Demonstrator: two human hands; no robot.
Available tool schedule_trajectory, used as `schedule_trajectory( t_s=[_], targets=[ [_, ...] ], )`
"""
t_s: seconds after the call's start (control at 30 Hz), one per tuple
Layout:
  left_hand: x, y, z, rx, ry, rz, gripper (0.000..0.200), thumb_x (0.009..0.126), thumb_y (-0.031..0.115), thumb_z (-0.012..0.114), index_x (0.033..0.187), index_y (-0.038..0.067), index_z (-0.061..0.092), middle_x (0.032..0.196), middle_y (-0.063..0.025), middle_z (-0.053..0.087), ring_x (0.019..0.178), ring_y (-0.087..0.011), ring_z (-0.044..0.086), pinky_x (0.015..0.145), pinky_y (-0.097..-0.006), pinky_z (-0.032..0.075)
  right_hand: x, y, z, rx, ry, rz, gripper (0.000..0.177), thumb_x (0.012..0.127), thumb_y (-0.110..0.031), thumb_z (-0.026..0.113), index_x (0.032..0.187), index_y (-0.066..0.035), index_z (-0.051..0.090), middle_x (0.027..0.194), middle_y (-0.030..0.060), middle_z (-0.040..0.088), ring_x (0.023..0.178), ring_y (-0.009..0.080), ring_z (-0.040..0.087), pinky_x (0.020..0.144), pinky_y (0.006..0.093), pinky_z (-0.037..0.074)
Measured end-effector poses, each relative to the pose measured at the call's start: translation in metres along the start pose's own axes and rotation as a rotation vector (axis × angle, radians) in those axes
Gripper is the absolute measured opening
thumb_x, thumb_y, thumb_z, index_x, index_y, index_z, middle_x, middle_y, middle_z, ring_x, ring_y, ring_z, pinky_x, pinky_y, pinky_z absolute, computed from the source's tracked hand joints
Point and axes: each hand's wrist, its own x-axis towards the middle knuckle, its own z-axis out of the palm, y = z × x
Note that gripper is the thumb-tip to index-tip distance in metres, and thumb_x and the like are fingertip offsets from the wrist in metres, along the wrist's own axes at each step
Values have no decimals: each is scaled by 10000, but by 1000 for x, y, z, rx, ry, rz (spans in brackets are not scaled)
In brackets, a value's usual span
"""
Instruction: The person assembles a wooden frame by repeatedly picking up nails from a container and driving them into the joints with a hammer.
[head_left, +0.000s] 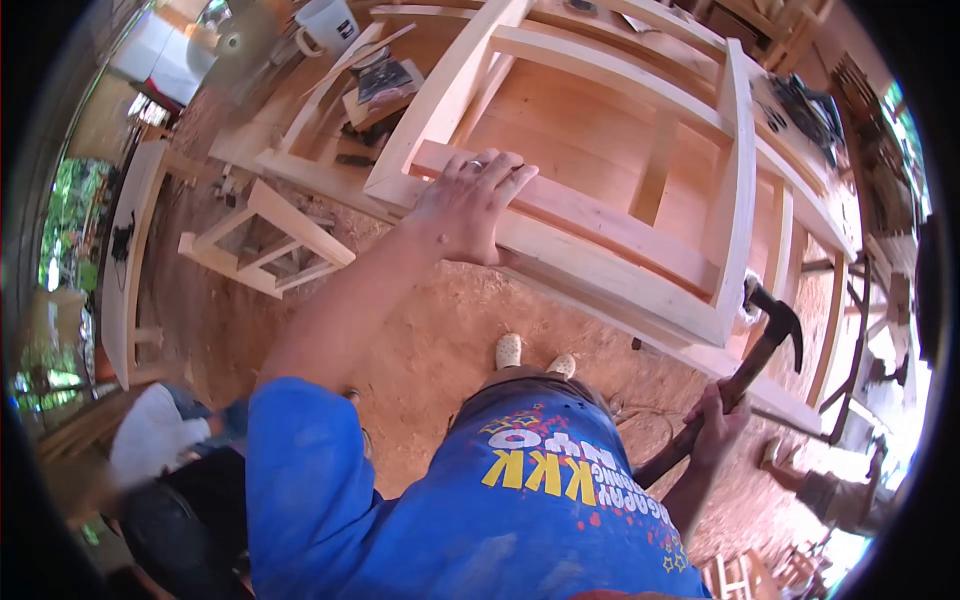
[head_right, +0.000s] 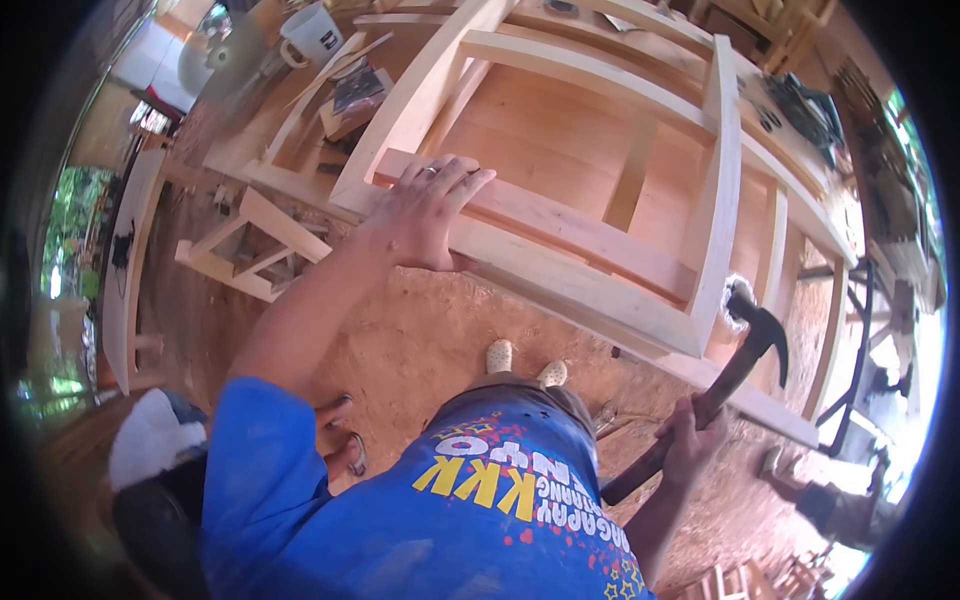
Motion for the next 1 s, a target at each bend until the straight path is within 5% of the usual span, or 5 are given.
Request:
schedule_trajectory(
  t_s=[0.4, 0.5, 0.63, 0.77, 1.0],
  targets=[
    [-5, -8, 1, -178, 131, 96, 1056, 762, 632, 857, 1559, 47, 485, 1488, -175, 533, 1371, -378, 529, 1158, -508, 420, 5, -29, 55, -58, -280, -37, 207, 977, -74, 717, 1105, 10, 578, 774, 31, 587, 549, 92, 581, 498, 245, 479],
    [-4, -20, 2, -395, 264, 161, 702, 915, 391, 795, 1480, 32, 582, 1395, -186, 605, 1265, -383, 608, 1080, -486, 490, -21, -27, 90, -93, -224, -16, 224, 974, -67, 720, 1128, 12, 576, 772, 31, 593, 552, 91, 579, 500, 241, 475],
    [-2, -40, 12, -766, 446, 302, 362, 919, -114, 590, 1192, 24, 783, 1103, -151, 731, 950, -302, 729, 831, -379, 607, -60, -5, 153, -28, -8, 9, 241, 979, -79, 731, 1144, 5, 576, 787, 26, 598, 552, 88, 573, 504, 241, 476],
    [-10, -85, -17, -1102, 120, 372, 350, 877, -161, 591, 1076, 24, 812, 1019, -96, 745, 832, -147, 735, 713, -281, 607, -112, -13, 238, 103, 225, 61, 245, 988, -106, 756, 1136, -14, 585, 797, 24, 610, 562, 95, 591, 517, 246, 494],
    [5, -178, -79, -1394, -217, 286, 215, 965, -22, 682, 1163, -28, 765, 1085, -109, 708, 943, -171, 741, 816, -289, 608, -226, -24, 310, 53, 468, 225, 237, 988, -98, 752, 1141, -11, 594, 799, 28, 627, 564, 106, 614, 515, 254, 508]
  ],
)
